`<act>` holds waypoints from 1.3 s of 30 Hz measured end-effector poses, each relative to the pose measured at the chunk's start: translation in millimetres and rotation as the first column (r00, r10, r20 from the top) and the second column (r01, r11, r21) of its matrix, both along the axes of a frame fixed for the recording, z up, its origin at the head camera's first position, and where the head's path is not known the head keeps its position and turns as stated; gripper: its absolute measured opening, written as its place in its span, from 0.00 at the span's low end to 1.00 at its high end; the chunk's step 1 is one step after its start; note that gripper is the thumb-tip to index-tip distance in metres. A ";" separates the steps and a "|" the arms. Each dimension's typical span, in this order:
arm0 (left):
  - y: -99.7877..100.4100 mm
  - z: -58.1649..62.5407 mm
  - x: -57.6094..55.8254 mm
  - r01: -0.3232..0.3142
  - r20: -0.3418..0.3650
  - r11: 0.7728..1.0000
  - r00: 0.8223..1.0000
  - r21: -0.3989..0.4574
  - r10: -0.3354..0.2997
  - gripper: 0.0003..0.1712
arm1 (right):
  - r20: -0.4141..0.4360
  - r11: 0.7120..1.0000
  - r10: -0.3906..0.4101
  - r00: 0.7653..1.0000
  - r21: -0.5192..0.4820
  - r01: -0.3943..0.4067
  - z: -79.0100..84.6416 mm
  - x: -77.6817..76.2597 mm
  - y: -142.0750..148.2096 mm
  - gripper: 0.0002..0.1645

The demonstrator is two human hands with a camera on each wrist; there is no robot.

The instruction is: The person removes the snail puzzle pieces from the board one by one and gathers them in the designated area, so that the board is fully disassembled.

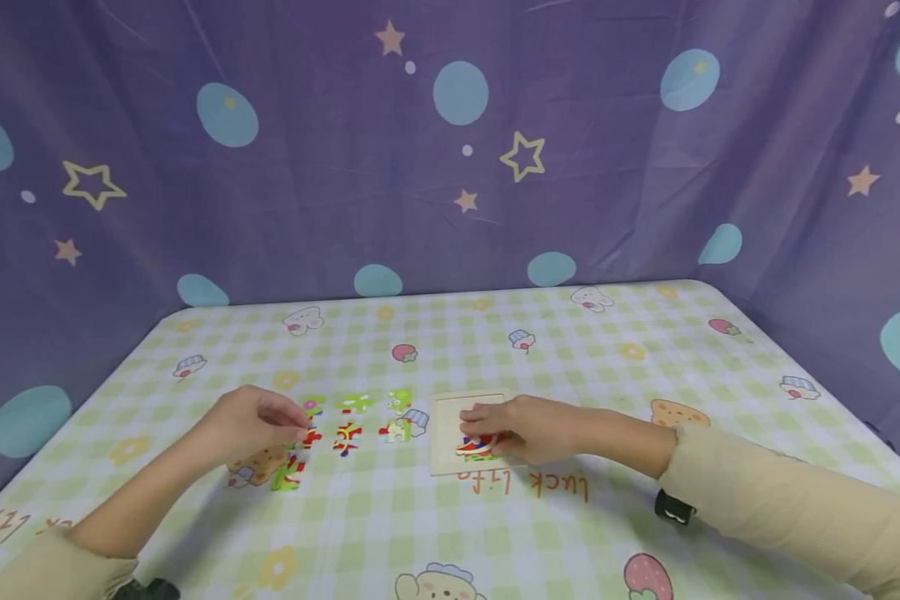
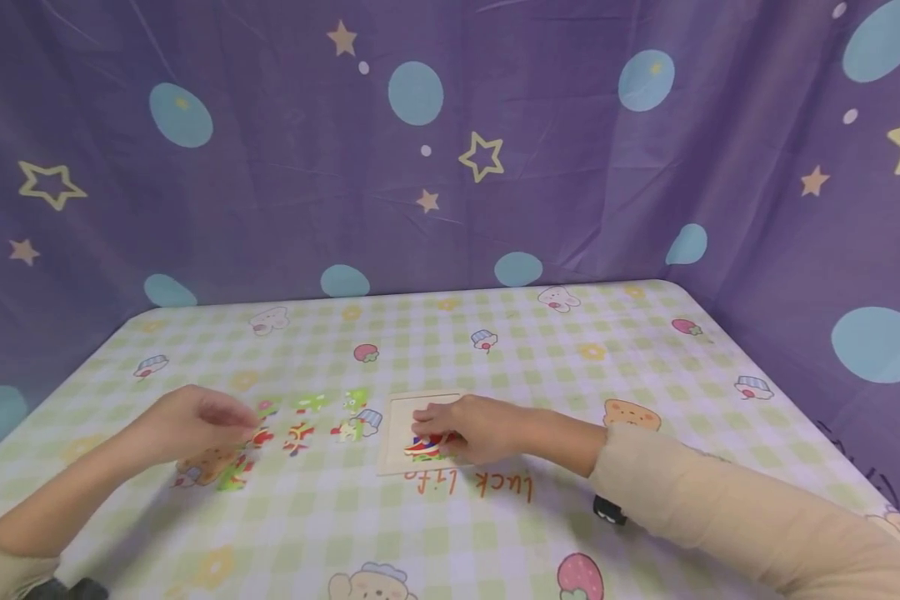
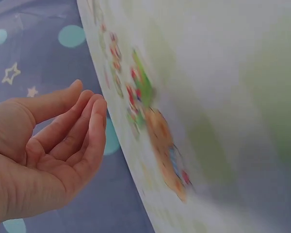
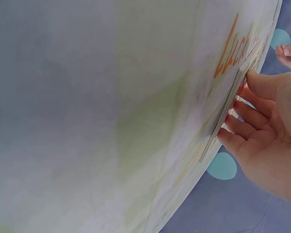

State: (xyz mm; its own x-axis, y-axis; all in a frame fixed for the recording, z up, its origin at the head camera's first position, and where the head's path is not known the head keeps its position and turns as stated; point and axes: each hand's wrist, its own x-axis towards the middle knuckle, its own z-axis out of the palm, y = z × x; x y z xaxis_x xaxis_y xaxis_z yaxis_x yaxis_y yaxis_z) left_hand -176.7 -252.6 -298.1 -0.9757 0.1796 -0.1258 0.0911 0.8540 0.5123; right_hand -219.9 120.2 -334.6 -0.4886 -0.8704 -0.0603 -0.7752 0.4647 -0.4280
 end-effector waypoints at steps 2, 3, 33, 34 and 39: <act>9.1 2.2 -1.1 0.022 -0.005 0.999 1.000 0.029 -0.022 0.10 | 0.010 1.000 0.002 1.000 -0.003 -0.002 0.7 0.4 0.2 0.27; 14.0 3.2 -2.1 0.035 -0.006 0.999 0.999 0.042 -0.035 0.10 | 0.013 1.000 0.001 1.000 -0.004 -0.001 1.2 0.6 0.2 0.27; 131.0 -19.2 -25.4 0.294 0.004 0.938 0.954 0.183 -0.300 0.23 | -0.067 1.000 0.017 0.998 0.025 -0.015 4.2 -2.0 13.6 0.28; 133.0 -20.1 -25.1 0.301 0.001 0.934 0.952 0.191 -0.307 0.22 | -0.067 1.000 0.018 0.998 0.024 -0.017 4.4 -2.1 13.5 0.28; 141.8 -24.5 -22.9 0.320 -0.016 0.924 0.946 0.208 -0.324 0.19 | -0.070 0.999 0.031 0.997 0.020 -0.029 4.1 -3.3 13.4 0.29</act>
